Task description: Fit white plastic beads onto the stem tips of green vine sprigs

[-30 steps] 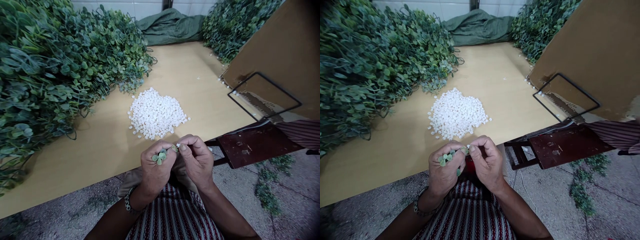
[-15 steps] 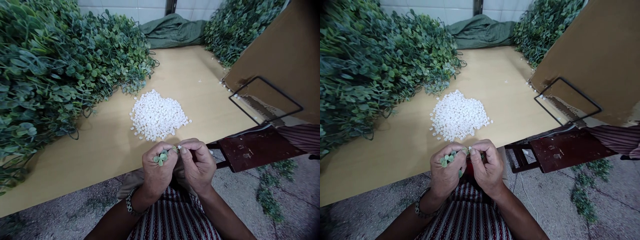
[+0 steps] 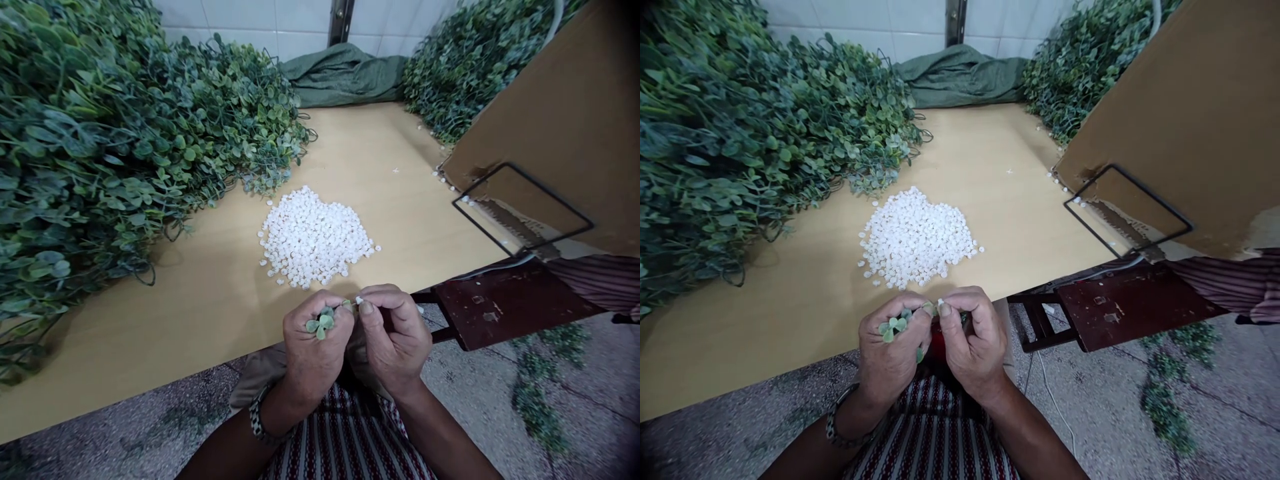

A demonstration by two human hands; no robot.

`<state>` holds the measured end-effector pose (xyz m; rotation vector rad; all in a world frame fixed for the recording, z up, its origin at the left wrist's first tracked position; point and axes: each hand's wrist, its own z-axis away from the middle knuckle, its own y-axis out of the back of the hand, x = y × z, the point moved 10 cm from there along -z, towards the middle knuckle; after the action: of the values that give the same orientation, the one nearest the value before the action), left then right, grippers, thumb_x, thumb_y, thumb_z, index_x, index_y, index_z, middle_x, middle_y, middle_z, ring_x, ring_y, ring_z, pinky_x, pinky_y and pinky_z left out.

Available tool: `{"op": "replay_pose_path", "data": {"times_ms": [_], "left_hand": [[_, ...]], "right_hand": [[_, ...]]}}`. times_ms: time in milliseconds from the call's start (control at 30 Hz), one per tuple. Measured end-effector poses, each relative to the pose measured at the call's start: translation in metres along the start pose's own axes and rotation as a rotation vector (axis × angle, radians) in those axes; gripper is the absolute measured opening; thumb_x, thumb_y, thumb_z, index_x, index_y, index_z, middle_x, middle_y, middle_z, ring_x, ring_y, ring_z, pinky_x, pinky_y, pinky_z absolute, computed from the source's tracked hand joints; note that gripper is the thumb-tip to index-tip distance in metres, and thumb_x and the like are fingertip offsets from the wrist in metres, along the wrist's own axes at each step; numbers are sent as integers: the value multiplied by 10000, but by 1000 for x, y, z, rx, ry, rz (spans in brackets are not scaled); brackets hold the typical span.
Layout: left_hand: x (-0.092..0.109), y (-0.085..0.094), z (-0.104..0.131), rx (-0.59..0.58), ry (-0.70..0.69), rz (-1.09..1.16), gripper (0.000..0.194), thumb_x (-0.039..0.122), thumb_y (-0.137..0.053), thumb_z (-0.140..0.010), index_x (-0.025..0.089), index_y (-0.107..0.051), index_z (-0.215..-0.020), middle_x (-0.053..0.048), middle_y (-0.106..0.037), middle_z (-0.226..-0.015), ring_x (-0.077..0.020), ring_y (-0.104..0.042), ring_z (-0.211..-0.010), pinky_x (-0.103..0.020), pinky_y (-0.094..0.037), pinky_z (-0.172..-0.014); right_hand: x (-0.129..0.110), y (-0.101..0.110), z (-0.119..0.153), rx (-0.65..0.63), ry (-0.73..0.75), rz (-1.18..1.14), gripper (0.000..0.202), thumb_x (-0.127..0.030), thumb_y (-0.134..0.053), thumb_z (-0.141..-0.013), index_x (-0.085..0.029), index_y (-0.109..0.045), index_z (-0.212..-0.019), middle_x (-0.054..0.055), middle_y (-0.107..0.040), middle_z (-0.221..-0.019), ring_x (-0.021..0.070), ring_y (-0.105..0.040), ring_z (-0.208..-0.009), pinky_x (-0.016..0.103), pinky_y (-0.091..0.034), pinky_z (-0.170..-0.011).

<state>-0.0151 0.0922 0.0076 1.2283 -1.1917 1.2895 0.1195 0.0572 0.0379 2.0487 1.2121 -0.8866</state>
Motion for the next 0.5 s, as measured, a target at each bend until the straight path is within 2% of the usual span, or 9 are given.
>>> {"op": "replay_pose_path", "data": {"times_ms": [500], "left_hand": [[1, 0, 0, -2, 15, -40, 149, 168, -554, -708, 182, -560, -560, 71, -428, -430, -67, -361, -388, -197, -313, -393]], "right_hand": [[4, -1, 4, 6, -2, -7, 194, -54, -577, -862, -219, -618, -954, 17, -648, -834, 154, -628, -820, 290, -533, -698]]}}
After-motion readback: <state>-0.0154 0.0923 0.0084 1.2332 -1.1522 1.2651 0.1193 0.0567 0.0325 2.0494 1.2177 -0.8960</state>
